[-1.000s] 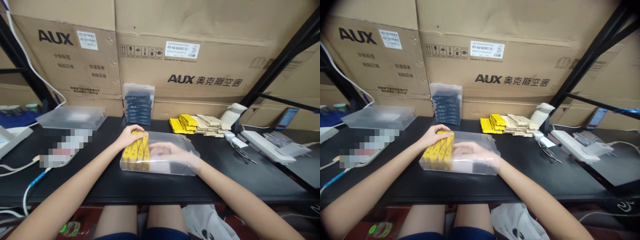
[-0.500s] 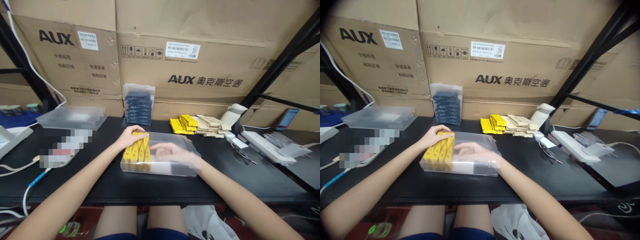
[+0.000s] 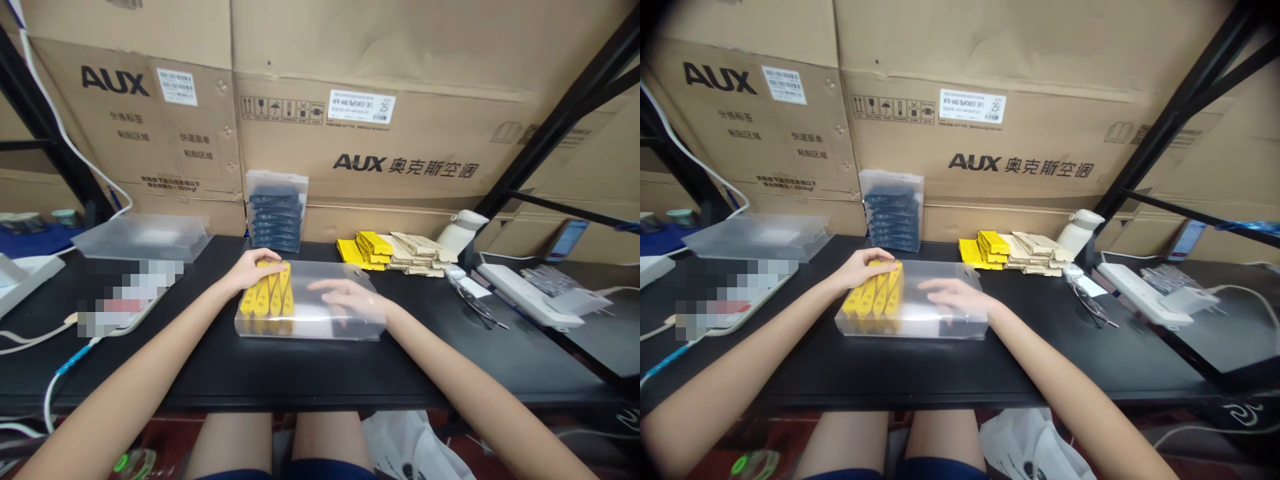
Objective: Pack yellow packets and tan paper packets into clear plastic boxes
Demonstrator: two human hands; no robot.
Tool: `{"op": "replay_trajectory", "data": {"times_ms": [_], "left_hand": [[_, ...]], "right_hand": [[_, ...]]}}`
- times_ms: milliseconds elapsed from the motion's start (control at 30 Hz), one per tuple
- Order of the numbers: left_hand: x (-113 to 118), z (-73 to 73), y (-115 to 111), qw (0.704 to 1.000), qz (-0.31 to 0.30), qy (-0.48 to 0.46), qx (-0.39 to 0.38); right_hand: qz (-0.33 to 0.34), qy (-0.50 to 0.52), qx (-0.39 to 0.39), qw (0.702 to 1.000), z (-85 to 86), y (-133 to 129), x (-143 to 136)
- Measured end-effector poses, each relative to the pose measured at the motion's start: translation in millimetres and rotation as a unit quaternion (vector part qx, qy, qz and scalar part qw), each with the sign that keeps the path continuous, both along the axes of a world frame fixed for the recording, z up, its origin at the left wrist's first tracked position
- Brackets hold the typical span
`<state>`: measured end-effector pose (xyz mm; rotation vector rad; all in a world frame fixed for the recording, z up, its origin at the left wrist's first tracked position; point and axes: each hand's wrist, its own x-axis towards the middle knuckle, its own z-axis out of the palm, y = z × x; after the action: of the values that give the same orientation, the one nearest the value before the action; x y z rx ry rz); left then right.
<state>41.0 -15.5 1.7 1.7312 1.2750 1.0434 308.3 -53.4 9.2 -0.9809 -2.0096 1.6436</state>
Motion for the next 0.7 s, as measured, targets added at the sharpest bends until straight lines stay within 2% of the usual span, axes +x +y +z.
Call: {"op": "replay_trajectory", "data": {"times_ms": [100, 167, 333, 433, 567, 700], "left_hand": [[-14.0, 0.7, 5.9, 1.000, 0.020, 0.001, -0.015], [-21.8, 2.1, 7.5, 0.999, 0.017, -0.004, -0.034], [-28.6, 4.7, 6.5, 0.998, 0.005, -0.014, -0.056], [-28.2, 3.9, 6.6, 0.999, 0.007, -0.006, -0.052], [-28.8, 2.1, 8.4, 0.999, 0.002, 0.000, -0.042], [-30.2, 0.1, 10.3, 0.999, -0.004, 0.000, -0.035]], "right_hand": [[-0.128, 0.035, 0.035, 0.991, -8.4, 18.7, 18.1], [-0.219, 0.054, 0.068, 0.972, -13.7, 32.4, 32.8], [-0.325, 0.059, 0.148, 0.932, -21.2, 54.1, 57.6], [-0.342, 0.034, 0.191, 0.919, -27.0, 57.7, 59.5], [-0.321, -0.022, 0.228, 0.919, -35.8, 58.9, 57.0], [-0.296, -0.075, 0.280, 0.910, -36.7, 58.3, 58.1]]}}
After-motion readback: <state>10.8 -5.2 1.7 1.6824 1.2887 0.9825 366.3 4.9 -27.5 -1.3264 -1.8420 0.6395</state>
